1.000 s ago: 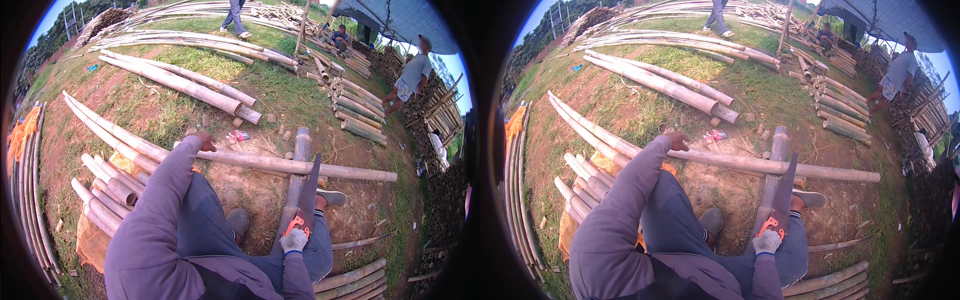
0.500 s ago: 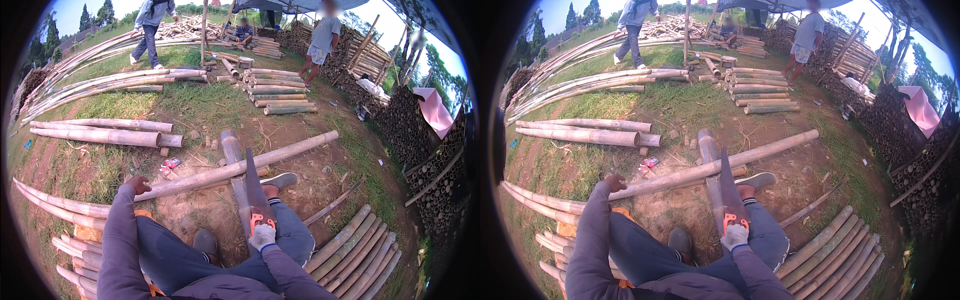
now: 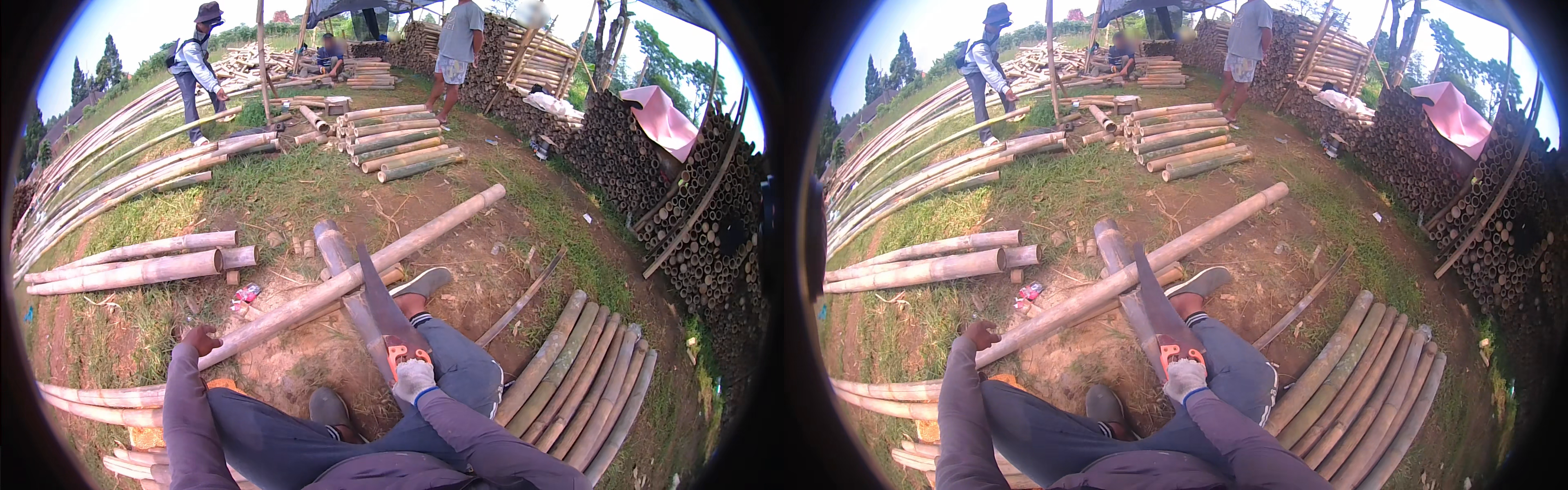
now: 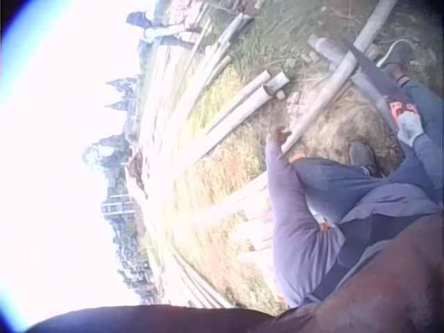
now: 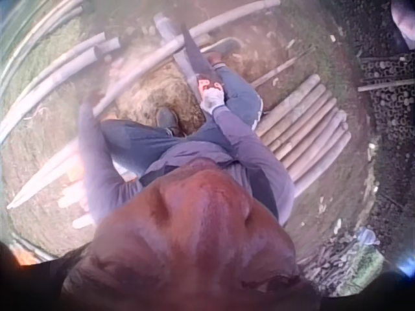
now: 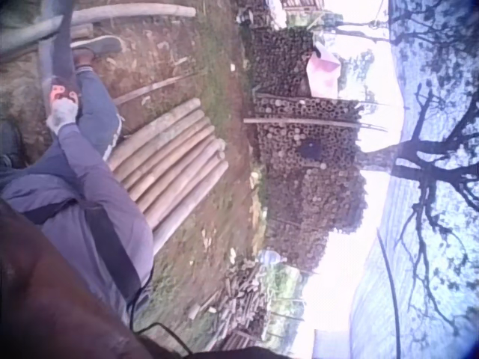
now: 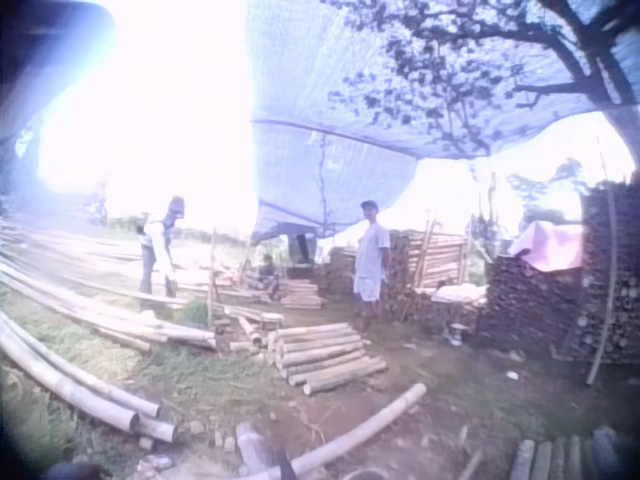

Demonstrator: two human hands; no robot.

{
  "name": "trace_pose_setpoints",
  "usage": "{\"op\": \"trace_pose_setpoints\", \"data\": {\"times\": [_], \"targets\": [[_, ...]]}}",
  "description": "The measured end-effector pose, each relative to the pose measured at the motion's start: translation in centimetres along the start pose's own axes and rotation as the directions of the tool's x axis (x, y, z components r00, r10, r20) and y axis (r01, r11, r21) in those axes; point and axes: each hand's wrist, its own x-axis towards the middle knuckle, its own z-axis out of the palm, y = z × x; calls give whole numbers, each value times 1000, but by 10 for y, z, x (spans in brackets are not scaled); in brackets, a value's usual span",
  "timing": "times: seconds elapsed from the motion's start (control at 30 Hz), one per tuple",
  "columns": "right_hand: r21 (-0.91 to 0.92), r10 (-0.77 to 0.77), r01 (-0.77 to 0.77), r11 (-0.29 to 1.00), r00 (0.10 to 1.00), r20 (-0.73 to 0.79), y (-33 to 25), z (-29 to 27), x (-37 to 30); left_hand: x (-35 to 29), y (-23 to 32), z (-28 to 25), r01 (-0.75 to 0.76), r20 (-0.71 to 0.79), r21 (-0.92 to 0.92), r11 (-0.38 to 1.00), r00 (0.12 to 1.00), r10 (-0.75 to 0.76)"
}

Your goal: The person uses a hand saw to cut bamboo poles into shorter sections. They position each pole on a support, saw through it, and place the cut pieces aside. The task is performed repeatedly with multiple bamboo poles.

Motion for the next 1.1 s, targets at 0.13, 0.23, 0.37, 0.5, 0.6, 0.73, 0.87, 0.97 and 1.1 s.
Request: {"op": "trace_pose_setpoints", "data": {"times": [0.13,0.23,0.37,0.5,0.6,0.73,0.87,0.97,1.1], "targets": [[16,2,-1,1000,999,-41,9,3,-6,-10,29,-3,33,36,-38,999,999,-31],[19,-11,11,1000,1000,0,2,0,-1,1,4,-7,33,59,-21,999,998,-32],[0,-5,5,1000,999,31,2,0,-1,5,1,0,16,1,-21,1000,1000,-16],[-17,7,-6,1000,999,33,4,0,-3,-10,10,-8,-114,-234,-102,988,968,87],[-3,-9,10,1000,998,55,0,-4,-2,-25,19,-45,-204,-549,-196,959,834,66],[0,-29,29,1000,999,40,1,-3,-4,-82,63,-77,-481,-679,-422,768,730,83],[-27,-4,4,1000,1000,20,8,7,-4,-154,106,-59,-440,-433,-455,774,869,240],[-22,-17,17,1000,1000,9,6,3,-5,-193,96,-45,-300,-179,-468,831,953,243],[-27,-41,41,999,999,-1,3,-4,-7,-223,69,-5,-233,-125,-831,506,963,238]]}}
